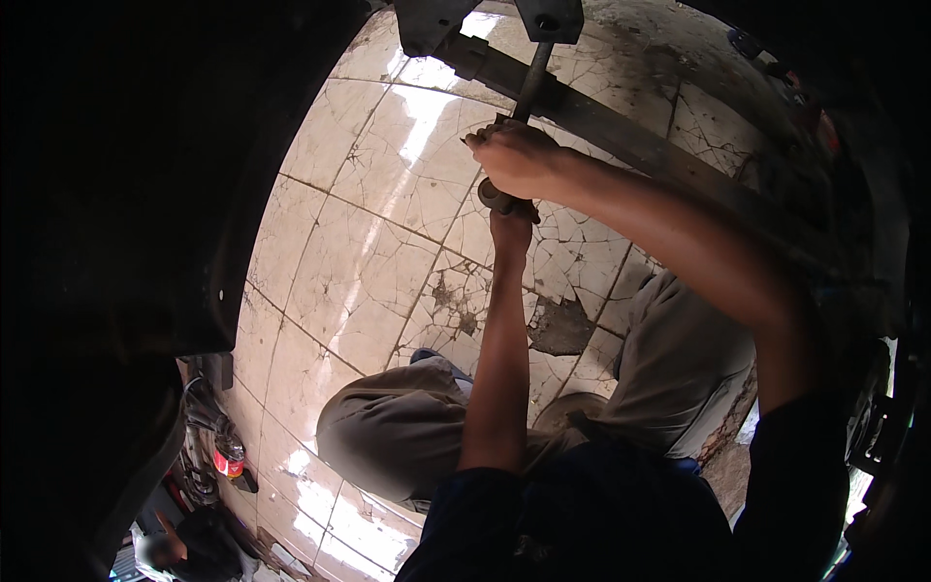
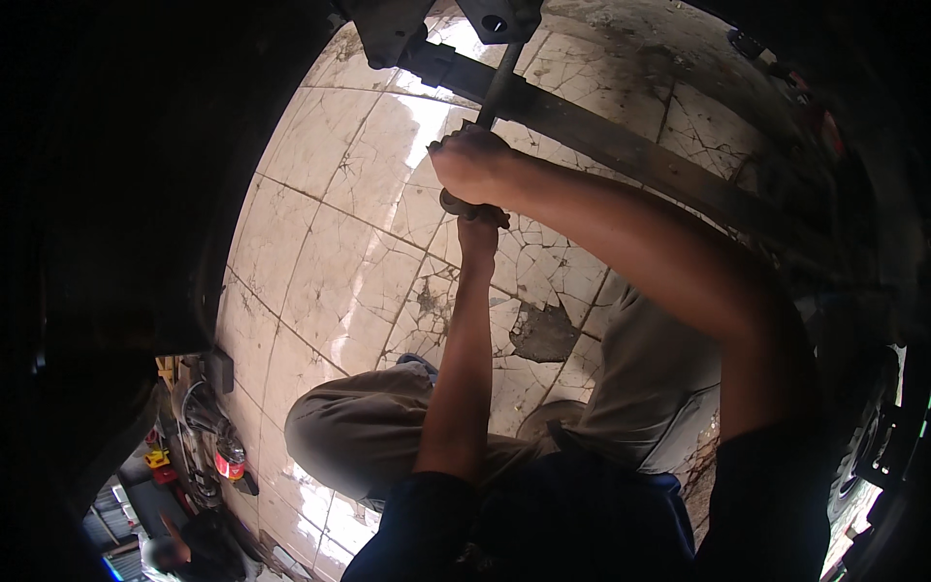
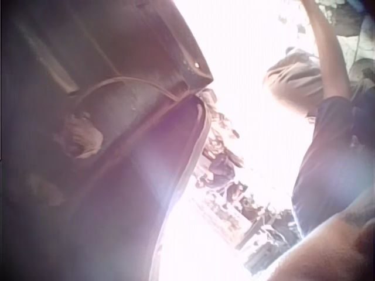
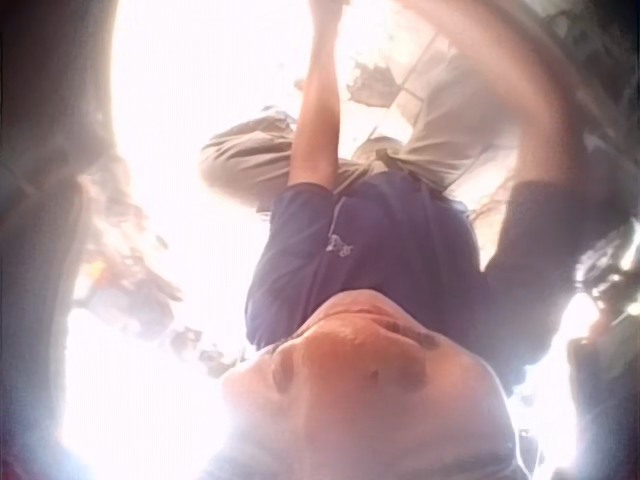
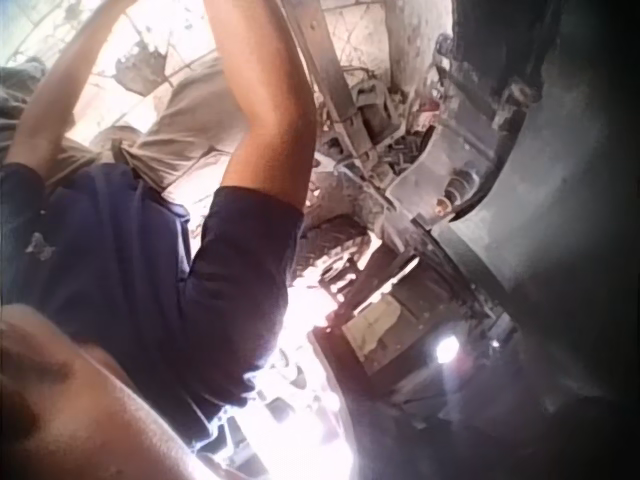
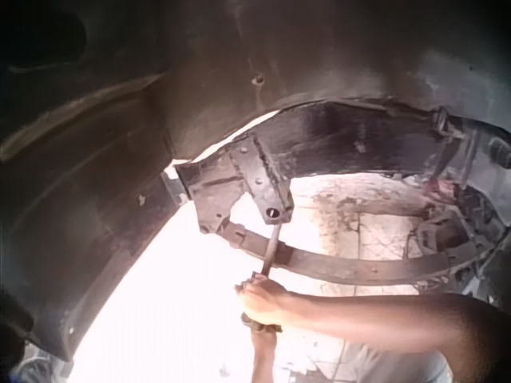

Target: The person sits on the floor under a vehicle and uses a wrench to loosen and remove a bolt from a metal suspension component. They then insert a new bolt and tighten it with the wrench.

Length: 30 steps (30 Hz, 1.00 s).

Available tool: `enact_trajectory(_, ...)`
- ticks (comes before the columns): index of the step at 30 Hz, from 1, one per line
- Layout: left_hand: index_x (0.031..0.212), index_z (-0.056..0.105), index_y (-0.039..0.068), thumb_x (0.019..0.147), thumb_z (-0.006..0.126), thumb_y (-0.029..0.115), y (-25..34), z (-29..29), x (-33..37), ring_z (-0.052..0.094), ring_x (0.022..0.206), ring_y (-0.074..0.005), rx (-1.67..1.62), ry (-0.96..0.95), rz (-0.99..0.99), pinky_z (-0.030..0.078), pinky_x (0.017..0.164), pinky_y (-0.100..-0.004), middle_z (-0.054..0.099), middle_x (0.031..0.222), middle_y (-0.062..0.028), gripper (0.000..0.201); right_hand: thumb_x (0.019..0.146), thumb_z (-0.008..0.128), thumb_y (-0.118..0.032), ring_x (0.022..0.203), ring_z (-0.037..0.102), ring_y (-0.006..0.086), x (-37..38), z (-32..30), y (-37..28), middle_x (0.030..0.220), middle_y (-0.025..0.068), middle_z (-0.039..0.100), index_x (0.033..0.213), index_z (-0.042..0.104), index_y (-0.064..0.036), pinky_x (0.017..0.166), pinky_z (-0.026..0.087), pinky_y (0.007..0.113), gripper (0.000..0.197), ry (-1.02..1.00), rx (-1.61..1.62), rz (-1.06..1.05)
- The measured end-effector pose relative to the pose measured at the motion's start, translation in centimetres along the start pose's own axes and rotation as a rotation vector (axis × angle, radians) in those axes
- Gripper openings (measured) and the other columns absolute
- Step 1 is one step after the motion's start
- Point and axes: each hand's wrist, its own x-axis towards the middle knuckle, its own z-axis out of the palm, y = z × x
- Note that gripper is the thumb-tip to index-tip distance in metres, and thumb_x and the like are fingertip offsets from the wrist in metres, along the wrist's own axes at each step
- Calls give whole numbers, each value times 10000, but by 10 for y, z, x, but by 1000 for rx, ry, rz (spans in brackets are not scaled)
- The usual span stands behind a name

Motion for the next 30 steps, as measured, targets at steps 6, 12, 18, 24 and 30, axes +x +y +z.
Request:
enact_trajectory(6,817,637,4,872,574,193,15,-4,-7,601,617,-132,81,75,-55,462,568,-297,637,657,-45,206,800,528,-86,1093,599,346,0,12,-12,1065,240,646,1123,578,76,991,431,442,365,170,-100,-114)
enact_trajectory(12,841,666,9,860,577,172,18,2,-10,633,645,-149,161,95,103,483,586,-312,666,691,-72,187,828,514,-125,1145,570,319,0,31,-13,1104,211,642,1118,611,62,1069,356,462,359,179,-379,-174)
enact_trajectory(18,817,688,-5,836,592,139,18,-2,-2,674,682,-182,133,-4,-69,500,607,-329,693,701,-102,174,794,563,-147,1117,578,283,5,29,-1,1026,147,645,1000,626,14,1079,350,447,269,224,-343,-220)
enact_trajectory(24,699,663,-1,825,566,140,13,-11,-2,645,636,-179,182,51,21,492,619,-342,663,632,-80,212,768,584,-150,1034,601,223,13,26,-8,917,76,651,884,634,-45,1006,402,376,164,187,-302,-269)
enact_trajectory(30,648,612,29,844,497,122,19,3,-9,595,615,-171,198,95,57,466,618,-327,627,619,-59,246,705,637,-185,806,650,178,10,46,-5,778,7,693,695,692,-149,823,451,340,66,281,-283,-359)
